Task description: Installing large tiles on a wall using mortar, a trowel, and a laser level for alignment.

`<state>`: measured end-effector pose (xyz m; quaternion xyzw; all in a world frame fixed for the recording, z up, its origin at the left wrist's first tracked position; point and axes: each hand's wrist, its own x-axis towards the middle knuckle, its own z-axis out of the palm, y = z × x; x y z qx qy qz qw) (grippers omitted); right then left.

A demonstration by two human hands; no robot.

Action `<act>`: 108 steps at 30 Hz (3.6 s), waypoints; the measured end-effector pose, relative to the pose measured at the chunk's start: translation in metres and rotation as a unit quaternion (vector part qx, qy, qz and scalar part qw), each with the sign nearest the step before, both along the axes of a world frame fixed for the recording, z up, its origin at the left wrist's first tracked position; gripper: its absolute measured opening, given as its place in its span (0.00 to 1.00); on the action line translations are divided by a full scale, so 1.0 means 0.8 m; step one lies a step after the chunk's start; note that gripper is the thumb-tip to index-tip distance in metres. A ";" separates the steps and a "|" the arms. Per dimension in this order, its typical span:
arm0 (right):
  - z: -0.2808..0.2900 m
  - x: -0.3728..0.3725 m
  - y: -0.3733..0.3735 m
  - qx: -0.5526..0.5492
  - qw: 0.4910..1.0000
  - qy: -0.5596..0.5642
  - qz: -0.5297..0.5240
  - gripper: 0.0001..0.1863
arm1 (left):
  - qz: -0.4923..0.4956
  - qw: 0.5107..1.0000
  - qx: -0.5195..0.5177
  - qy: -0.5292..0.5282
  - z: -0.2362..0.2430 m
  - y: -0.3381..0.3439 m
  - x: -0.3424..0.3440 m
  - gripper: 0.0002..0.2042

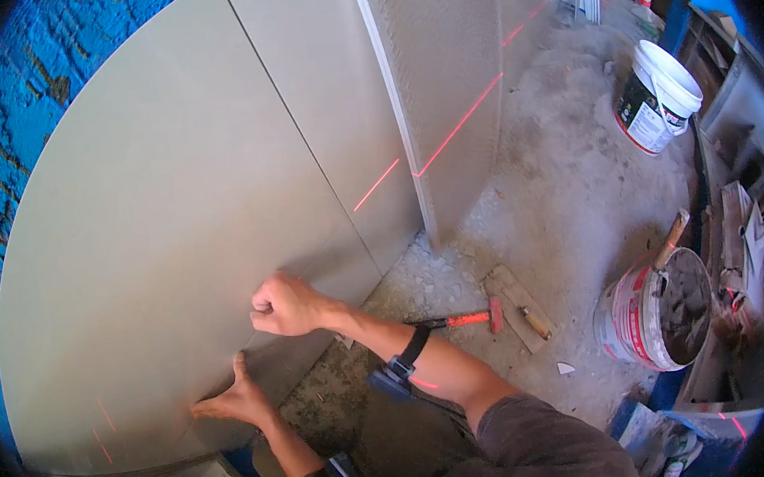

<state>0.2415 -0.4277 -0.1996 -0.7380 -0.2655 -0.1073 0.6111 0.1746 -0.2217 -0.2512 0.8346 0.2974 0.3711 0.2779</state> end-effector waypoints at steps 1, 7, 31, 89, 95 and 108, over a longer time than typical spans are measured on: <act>-0.002 0.004 -0.002 0.005 1.000 0.017 -0.003 0.23 | -0.006 1.000 -0.006 0.006 0.005 -0.004 -0.002 0.73; 0.007 -0.004 -0.009 0.016 1.000 0.022 0.015 0.22 | -0.019 1.000 -0.003 0.006 0.015 -0.014 -0.005 0.71; -0.273 -0.221 -0.111 -0.428 0.862 0.177 -0.205 0.26 | -0.087 0.935 -0.041 0.342 -0.139 0.229 -0.285 0.31; -0.268 -0.263 -0.063 -0.640 0.725 0.254 -0.022 0.44 | -0.056 0.996 -0.001 0.070 -0.109 0.177 -0.356 0.16; -0.258 -0.263 -0.046 -0.652 0.718 0.241 -0.017 0.44 | -0.057 0.981 -0.170 0.072 -0.079 0.214 -0.322 0.18; -0.225 -0.267 -0.030 -0.647 0.708 0.285 -0.018 0.44 | -0.010 0.875 0.043 -0.481 0.390 0.367 -0.106 0.16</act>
